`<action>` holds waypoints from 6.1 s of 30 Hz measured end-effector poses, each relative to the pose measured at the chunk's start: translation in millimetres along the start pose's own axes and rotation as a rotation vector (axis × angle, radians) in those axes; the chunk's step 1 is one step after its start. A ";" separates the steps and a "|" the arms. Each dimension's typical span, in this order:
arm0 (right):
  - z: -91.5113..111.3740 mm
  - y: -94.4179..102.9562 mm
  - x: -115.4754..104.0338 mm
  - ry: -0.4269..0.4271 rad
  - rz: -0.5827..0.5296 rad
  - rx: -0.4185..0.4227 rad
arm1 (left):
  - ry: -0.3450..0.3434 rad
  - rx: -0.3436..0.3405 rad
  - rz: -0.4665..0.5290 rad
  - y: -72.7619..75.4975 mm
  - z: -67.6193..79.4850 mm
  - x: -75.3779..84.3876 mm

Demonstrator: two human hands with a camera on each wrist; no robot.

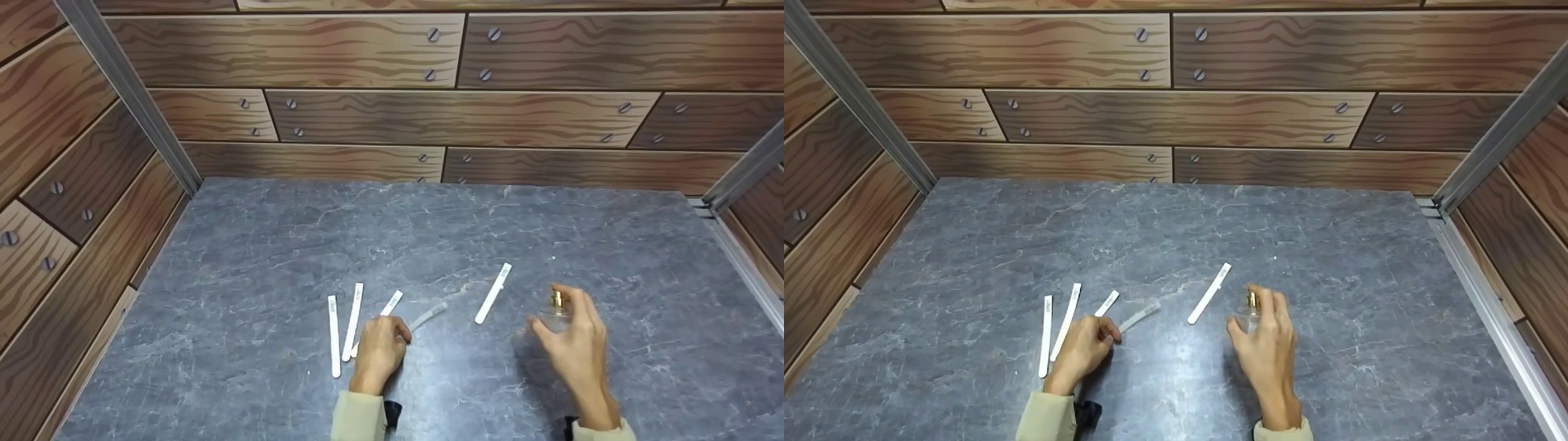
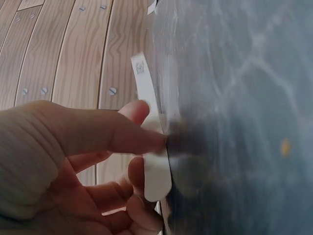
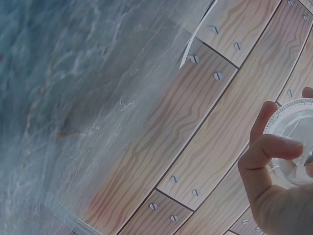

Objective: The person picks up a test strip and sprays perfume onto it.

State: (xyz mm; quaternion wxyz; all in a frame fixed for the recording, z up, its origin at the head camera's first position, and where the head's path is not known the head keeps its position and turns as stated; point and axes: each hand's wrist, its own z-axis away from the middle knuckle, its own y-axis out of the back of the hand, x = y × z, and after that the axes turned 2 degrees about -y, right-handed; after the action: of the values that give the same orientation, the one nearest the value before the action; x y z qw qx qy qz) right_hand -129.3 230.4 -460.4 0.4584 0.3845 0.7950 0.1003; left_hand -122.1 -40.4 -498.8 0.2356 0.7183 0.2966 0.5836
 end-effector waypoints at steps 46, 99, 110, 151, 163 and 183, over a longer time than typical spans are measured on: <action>5.3 -1.6 -3.4 0.179 -0.030 0.139 | -0.002 -0.371 0.810 -0.8 7.0 39.9; 11.5 -14.8 -3.0 0.216 0.048 0.114 | -0.012 -0.465 0.785 -12.2 7.5 58.6; 12.2 -14.3 -5.4 0.184 0.045 0.130 | -0.009 -0.447 0.792 -13.2 8.8 60.0; 12.0 -13.7 -5.8 0.159 0.083 0.113 | -0.030 -0.437 0.769 -9.9 6.2 59.7; 11.5 -13.4 -4.4 0.155 0.083 0.141 | -0.046 -0.429 0.758 -8.8 7.7 61.0; 8.7 -6.5 -1.2 0.138 0.096 0.140 | 0.009 -0.391 0.788 -15.6 6.7 49.8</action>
State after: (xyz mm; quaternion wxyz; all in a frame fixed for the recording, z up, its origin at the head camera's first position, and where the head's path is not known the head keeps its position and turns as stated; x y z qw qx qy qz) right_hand -125.3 223.4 -467.8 0.3692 0.4454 0.8104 0.0924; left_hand -110.8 5.7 -476.0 0.1252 0.7159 -0.1149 0.6772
